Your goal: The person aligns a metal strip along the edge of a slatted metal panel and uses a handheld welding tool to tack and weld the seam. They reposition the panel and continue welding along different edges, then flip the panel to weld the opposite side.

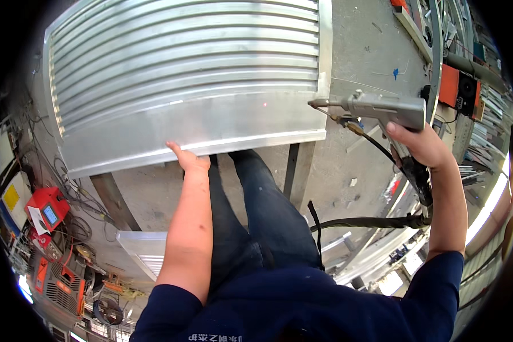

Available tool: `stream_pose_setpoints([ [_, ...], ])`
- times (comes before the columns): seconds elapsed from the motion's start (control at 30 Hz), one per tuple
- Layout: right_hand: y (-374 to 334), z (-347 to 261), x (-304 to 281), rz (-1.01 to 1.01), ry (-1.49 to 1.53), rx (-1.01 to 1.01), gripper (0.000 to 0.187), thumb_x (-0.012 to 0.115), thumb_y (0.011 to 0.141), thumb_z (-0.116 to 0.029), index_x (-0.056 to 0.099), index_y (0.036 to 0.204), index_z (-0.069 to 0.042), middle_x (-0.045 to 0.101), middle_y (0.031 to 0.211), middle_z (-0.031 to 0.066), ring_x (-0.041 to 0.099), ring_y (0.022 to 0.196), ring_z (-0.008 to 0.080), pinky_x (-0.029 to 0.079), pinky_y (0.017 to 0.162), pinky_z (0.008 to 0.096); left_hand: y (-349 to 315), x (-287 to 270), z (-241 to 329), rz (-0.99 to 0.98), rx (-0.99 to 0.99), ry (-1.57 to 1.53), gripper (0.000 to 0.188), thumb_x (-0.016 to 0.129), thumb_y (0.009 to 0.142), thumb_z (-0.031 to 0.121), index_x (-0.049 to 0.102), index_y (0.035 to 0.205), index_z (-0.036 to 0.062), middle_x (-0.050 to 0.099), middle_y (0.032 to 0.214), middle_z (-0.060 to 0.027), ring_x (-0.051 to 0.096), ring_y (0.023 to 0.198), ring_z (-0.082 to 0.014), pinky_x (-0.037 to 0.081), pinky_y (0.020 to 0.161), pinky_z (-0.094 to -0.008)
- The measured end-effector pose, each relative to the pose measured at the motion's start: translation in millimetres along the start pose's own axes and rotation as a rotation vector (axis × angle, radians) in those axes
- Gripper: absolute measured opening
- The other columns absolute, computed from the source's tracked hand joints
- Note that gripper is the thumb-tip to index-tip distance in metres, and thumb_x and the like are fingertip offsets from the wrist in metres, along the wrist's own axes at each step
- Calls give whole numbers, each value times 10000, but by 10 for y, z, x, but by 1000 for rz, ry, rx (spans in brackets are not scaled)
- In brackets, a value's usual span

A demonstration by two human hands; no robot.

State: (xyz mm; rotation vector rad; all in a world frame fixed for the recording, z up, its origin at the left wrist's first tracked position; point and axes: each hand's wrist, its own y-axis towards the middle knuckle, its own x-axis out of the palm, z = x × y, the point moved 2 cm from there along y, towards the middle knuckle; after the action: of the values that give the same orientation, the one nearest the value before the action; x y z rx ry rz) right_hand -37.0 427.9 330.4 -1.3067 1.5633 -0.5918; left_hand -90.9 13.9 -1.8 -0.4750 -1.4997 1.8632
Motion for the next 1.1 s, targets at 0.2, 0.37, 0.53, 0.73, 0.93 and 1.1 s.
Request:
stream_pose_setpoints([
  [0.2, -229, 266, -123, -3, 74, 33, 409, 706, 936, -293, 567, 1180, 4, 564, 826, 30, 562, 599, 125, 501, 486, 304, 41, -135, 78, 135, 112, 98, 869, 430, 924, 725, 364, 1494, 72, 420, 1520, -98, 443, 1355, -319, 370, 1131, -508],
  [0.37, -381, 305, -337, -26, 34, 152, 369, 730, 917, -208, 594, 1190, -1, 613, 839, 28, 581, 648, 113, 483, 520, 297, 197, -232, 177, 40, 69, 142, 819, 339, 940, 741, 376, 1501, 145, 398, 1541, -54, 410, 1380, -311, 359, 1143, -494],
  [0.53, -494, 188, -642, -38, -486, 142, 354, 802, 835, -188, 664, 1113, -19, 697, 905, 38, 637, 796, 134, 538, 740, 306, 26, -330, 360, -29, -91, 355, 803, 414, 953, 688, 298, 1529, 140, 378, 1530, -97, 375, 1397, -337, 298, 1187, -504],
  [0.73, -771, 42, -674, -10, -725, 153, 346, 772, 840, -198, 671, 1128, -35, 712, 943, 58, 662, 826, 155, 546, 768, 311, 180, -486, 530, -57, -173, 575, 867, 429, 942, 696, 216, 1552, 119, 332, 1533, -155, 317, 1431, -383, 271, 1197, -525],
  [0.93, -754, 269, -462, 1, -759, 62, 324, 717, 872, -203, 665, 1146, -36, 714, 968, 71, 670, 854, 164, 547, 787, 313, -89, -275, 397, 119, -31, 610, 830, 391, 962, 689, 290, 1516, 79, 413, 1473, -181, 396, 1378, -373, 306, 1176, -498],
  [1.1, -935, 359, -242, 64, -759, 54, 312, 672, 899, -207, 661, 1160, -37, 716, 988, 81, 677, 878, 172, 548, 803, 315, -51, -364, 607, -20, -517, 1218, 795, 592, 917, 615, 511, 1307, -73, 644, 1203, -194, 619, 1097, -308, 480, 929, -399],
])
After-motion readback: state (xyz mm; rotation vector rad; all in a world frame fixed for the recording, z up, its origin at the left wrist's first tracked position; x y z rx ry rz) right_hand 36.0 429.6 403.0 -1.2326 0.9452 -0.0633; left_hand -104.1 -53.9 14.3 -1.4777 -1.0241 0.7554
